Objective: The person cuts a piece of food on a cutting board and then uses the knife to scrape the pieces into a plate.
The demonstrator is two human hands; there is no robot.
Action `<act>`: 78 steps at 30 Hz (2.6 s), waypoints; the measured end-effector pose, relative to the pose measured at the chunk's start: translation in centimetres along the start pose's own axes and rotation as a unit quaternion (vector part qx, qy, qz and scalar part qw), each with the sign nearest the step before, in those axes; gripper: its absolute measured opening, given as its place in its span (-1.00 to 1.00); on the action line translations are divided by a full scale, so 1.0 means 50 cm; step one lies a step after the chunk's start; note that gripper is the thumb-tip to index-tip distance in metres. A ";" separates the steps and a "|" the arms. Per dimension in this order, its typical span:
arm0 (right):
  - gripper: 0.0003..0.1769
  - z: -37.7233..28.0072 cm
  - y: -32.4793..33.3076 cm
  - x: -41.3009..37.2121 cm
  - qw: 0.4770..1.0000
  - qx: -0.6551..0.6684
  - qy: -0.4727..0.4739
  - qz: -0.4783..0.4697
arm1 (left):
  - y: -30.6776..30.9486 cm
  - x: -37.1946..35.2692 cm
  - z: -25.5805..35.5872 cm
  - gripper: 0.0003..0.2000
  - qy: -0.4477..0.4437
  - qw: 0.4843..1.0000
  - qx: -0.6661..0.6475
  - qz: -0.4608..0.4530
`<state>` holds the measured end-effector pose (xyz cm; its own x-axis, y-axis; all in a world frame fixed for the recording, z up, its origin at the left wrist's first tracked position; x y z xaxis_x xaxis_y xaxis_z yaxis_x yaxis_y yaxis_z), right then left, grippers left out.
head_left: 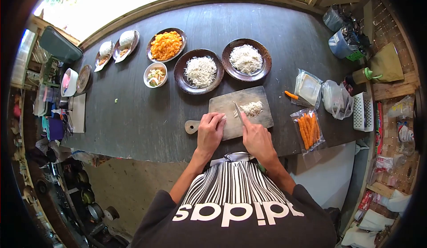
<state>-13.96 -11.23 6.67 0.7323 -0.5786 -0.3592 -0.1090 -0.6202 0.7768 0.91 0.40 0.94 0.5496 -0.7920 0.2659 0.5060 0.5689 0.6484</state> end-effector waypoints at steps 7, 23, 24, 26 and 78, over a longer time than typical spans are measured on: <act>-0.43 0.012 -0.012 -0.038 0.998 0.031 0.040 -0.032 | 0.007 0.003 0.007 -0.74 0.007 1.000 -0.001 -0.013; -0.41 0.006 -0.013 -0.008 0.998 0.014 0.059 -0.020 | -0.020 0.010 0.008 -0.81 -0.012 1.000 0.003 0.000; -0.41 0.005 -0.013 -0.009 0.998 0.012 0.060 -0.022 | -0.020 0.011 0.008 -0.81 -0.010 1.000 0.003 -0.005; -0.41 0.003 -0.012 -0.007 0.998 0.015 0.063 -0.018 | -0.019 0.013 0.008 -0.82 -0.008 1.000 0.003 -0.009; -0.42 -0.008 -0.006 -0.024 0.996 -0.020 0.065 -0.051 | -0.020 0.020 0.005 -0.83 -0.015 1.000 -0.013 0.005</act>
<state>-14.54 -10.16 7.06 0.8199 -0.4383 -0.3684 -0.0049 -0.6488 0.7609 0.82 -1.01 0.74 0.5341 -0.7927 0.2938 0.5178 0.5814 0.6275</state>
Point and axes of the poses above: each hand's wrist, its own x-axis towards the middle knuckle, its own y-axis out of the back of the hand, z = x × y, the point moved 2 cm from there along x, towards the middle knuckle, and after that the axes turned 6 degrees about -z, right-handed, at the moved point
